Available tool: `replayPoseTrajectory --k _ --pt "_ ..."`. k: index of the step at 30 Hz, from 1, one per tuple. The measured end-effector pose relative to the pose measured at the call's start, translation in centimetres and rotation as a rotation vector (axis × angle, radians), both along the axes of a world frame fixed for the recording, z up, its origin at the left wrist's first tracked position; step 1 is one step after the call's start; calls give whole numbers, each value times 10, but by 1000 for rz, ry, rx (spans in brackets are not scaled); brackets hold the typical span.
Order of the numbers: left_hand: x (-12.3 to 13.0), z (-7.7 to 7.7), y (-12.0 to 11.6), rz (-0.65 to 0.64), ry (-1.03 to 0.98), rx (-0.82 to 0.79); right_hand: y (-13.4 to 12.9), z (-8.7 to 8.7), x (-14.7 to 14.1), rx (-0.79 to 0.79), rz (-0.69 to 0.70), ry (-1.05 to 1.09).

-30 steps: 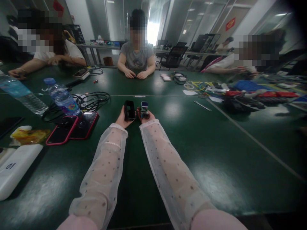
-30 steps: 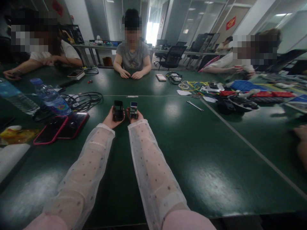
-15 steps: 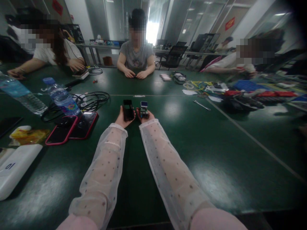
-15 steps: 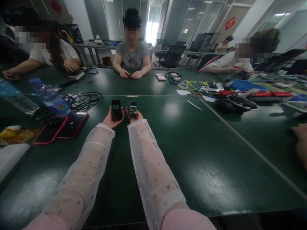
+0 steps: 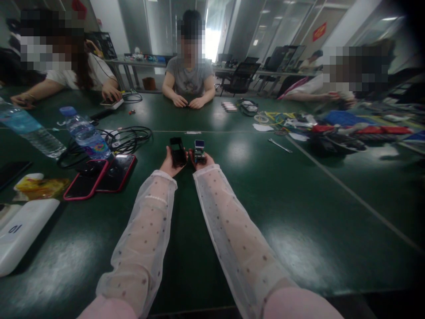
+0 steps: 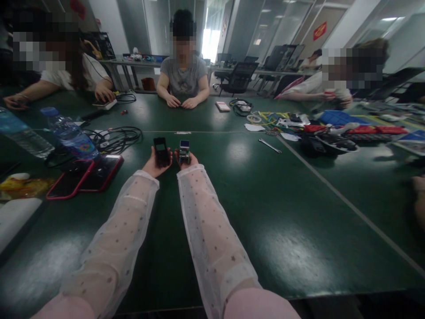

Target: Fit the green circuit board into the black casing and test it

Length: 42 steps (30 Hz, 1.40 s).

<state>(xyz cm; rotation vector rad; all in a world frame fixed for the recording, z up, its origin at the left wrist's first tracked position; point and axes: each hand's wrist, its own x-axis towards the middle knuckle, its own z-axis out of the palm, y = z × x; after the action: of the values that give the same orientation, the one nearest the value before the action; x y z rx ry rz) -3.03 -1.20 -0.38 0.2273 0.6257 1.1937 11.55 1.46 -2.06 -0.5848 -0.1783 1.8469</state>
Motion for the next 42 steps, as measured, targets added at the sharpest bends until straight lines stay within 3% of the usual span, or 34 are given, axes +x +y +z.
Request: replayPoseTrajectory --k 17,30,36,42 --pt "-1 -2 4 45 123 -43 -2 2 -1 5 -12 -43" --pt "-3 0 1 -12 64 9 -4 2 0 15 -3 -51" --pt "0 -3 5 30 145 -58 -1 -2 0 20 -23 -57" --pt "3 -2 6 -7 128 -57 3 -1 3 22 10 -121"
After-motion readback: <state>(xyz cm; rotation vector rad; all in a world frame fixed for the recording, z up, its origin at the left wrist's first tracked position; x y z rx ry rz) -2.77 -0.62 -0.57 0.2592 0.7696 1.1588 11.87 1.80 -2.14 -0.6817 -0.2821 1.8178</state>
